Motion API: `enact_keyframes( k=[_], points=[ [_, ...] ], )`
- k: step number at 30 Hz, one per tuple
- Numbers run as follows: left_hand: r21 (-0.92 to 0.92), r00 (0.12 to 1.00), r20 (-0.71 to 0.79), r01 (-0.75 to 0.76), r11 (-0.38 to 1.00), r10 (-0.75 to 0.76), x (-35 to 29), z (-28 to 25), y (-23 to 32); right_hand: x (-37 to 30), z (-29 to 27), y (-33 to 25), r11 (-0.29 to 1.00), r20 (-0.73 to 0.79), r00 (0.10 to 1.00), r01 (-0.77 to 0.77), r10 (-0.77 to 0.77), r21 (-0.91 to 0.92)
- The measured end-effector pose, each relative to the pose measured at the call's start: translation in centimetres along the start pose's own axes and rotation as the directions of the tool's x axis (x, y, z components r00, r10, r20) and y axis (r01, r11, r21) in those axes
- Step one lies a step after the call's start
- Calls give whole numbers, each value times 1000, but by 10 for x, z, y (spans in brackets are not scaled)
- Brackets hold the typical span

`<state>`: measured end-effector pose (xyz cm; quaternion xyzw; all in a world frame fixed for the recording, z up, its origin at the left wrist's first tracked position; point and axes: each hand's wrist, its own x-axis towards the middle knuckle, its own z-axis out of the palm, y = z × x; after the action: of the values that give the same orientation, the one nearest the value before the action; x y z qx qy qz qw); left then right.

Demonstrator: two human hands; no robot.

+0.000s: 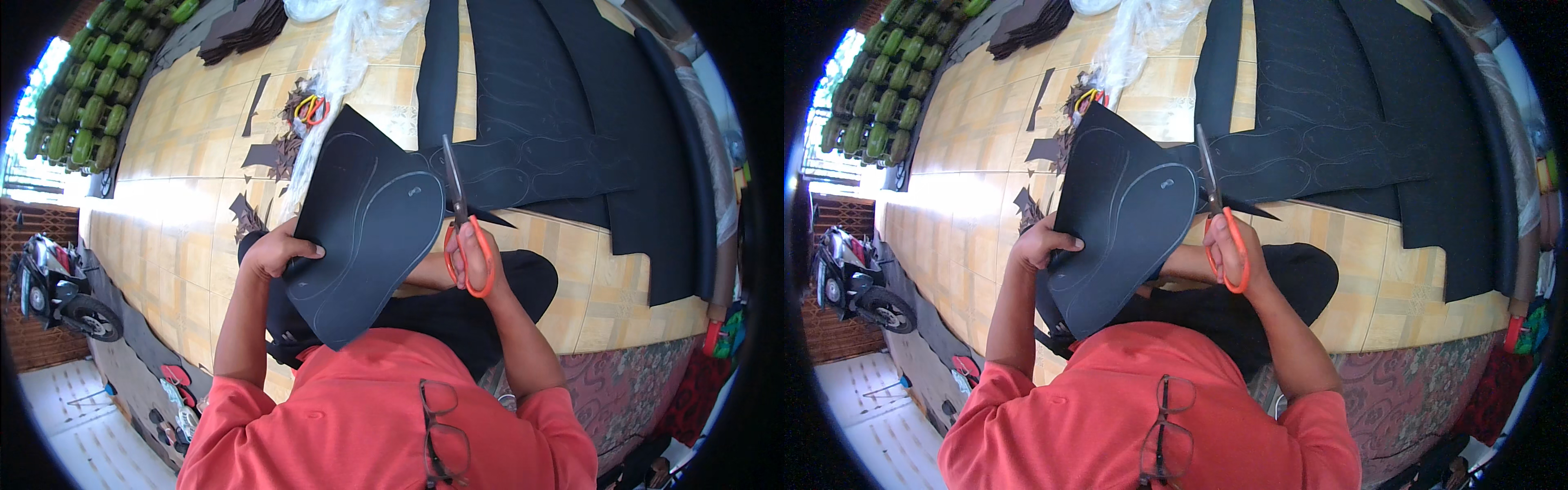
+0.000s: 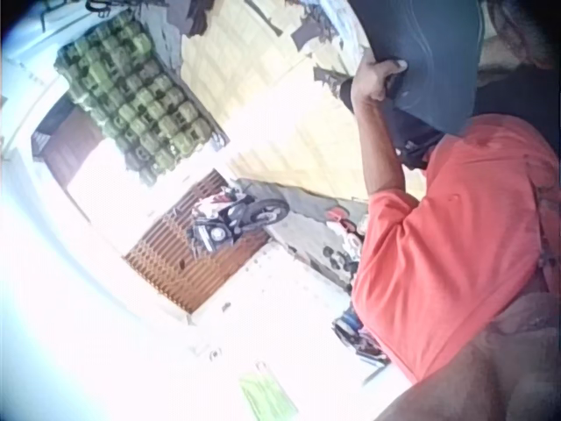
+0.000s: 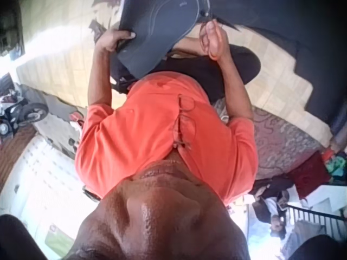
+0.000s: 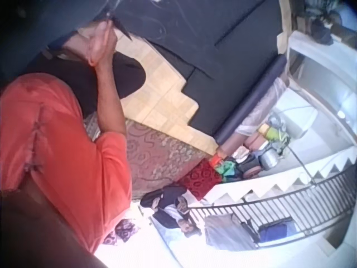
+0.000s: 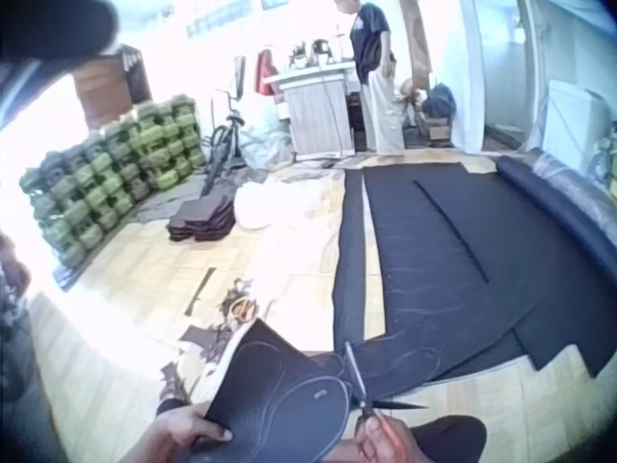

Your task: The person sits on the floor and uses scissors to cut out shoe-shaped pieces from a dark sheet of material. They stack the cut pieces and continue cutting additional shapes from the remaining sheet.

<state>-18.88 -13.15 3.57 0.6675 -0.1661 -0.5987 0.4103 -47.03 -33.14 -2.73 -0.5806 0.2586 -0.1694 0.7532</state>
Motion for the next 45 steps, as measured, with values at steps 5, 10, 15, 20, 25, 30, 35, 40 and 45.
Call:
enact_keyframes(
  k=[5, 10, 15, 20, 25, 30, 35, 40, 45],
  points=[
    [95, 976, 190, 91, 991, -108, 9, -4, -11, 18, 14, 15, 968, -207, 963, 205, -173, 148],
    [-801, 985, 38, -71, 595, 169, 30, -1, -32, 25, 9, 24, 949, -272, 956, 180, -107, 259],
    [388, 851, -1, -483, 785, 524, 25, 64, -33, 25, 35, 9, 911, -307, 948, 198, -84, 362],
    [-319, 823, -403, -536, 782, 400, 35, 114, -12, 14, 46, -14, 962, -261, 964, 125, -59, 244],
    [-414, 765, -482, -628, 659, 427, 34, 105, 13, 0, 29, 11, 988, -189, 978, 111, -89, 109],
    [-356, 735, -517, -650, 671, 439, 35, 93, 10, -6, 29, 13, 938, 41, 985, 173, -169, -299],
    [-362, 752, -493, -635, 683, 437, 36, 90, 8, -5, 33, -9, 897, 50, 965, 257, -256, -360],
    [-376, 759, -489, -627, 682, 430, 32, 96, 12, -4, 28, -13, 898, 96, 974, 229, -208, -377],
    [-398, 769, -448, -629, 668, 457, 35, 86, 5, -7, 25, -8, 931, 97, 984, 175, -151, -321]
  ],
)
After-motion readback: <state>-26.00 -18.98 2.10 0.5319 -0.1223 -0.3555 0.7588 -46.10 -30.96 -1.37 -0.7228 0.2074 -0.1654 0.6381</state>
